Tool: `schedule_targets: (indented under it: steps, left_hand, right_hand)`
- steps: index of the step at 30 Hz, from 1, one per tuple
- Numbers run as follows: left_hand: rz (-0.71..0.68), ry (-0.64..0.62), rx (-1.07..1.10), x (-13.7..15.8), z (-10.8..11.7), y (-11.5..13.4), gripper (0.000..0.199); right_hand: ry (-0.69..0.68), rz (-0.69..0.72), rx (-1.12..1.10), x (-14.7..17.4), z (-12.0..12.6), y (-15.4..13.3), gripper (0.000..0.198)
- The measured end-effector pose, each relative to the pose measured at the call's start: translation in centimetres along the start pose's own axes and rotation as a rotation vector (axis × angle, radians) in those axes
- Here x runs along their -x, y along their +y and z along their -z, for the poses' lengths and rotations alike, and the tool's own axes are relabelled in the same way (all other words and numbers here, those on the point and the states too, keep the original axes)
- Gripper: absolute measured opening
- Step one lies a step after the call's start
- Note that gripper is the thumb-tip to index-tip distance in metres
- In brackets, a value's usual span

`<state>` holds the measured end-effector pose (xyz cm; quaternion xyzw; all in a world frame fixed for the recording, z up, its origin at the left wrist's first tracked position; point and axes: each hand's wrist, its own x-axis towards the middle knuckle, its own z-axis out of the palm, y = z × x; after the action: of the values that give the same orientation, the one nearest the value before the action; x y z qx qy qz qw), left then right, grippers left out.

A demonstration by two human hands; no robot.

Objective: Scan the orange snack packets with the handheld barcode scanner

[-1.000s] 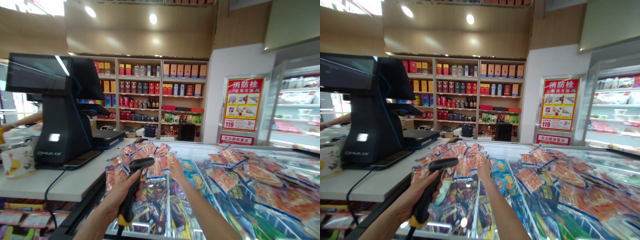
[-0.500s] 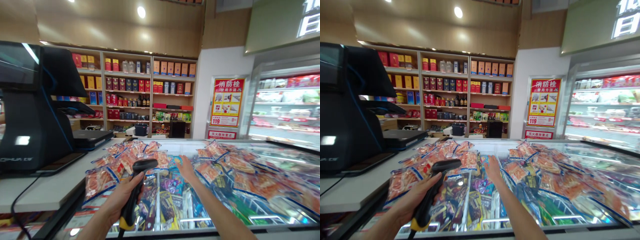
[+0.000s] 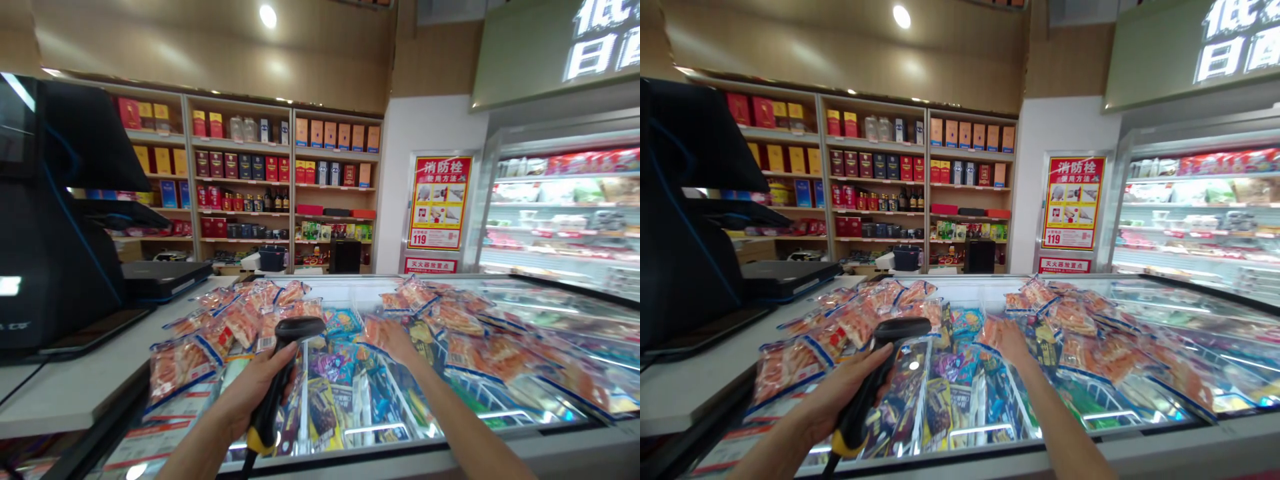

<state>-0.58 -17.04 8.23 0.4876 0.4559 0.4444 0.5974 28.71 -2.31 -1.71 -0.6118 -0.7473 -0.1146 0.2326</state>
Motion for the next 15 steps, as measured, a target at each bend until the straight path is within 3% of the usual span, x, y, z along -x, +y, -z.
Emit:
schedule_targets:
  steps: [2,5,10,15]
  left_hand:
    - [-0.006,-0.008,0.004,0.0,-0.1,0.0,0.032]
    - [0.000,0.003,0.025,0.0,0.0,0.1,0.031]
    - [0.006,0.015,0.036,0.1,0.4,0.1,0.030]
    - [0.005,0.000,0.029,0.1,0.5,0.2,0.030]
  right_hand:
    - [-0.040,0.027,-0.059,-0.5,-0.9,-1.4,0.037]
    - [-0.074,-0.058,-0.146,-0.8,-1.7,-2.4,0.041]
    - [-0.085,-0.210,-0.196,-0.5,-0.6,-1.8,0.047]
    - [-0.141,-0.522,-0.144,-0.1,1.4,-1.7,0.069]
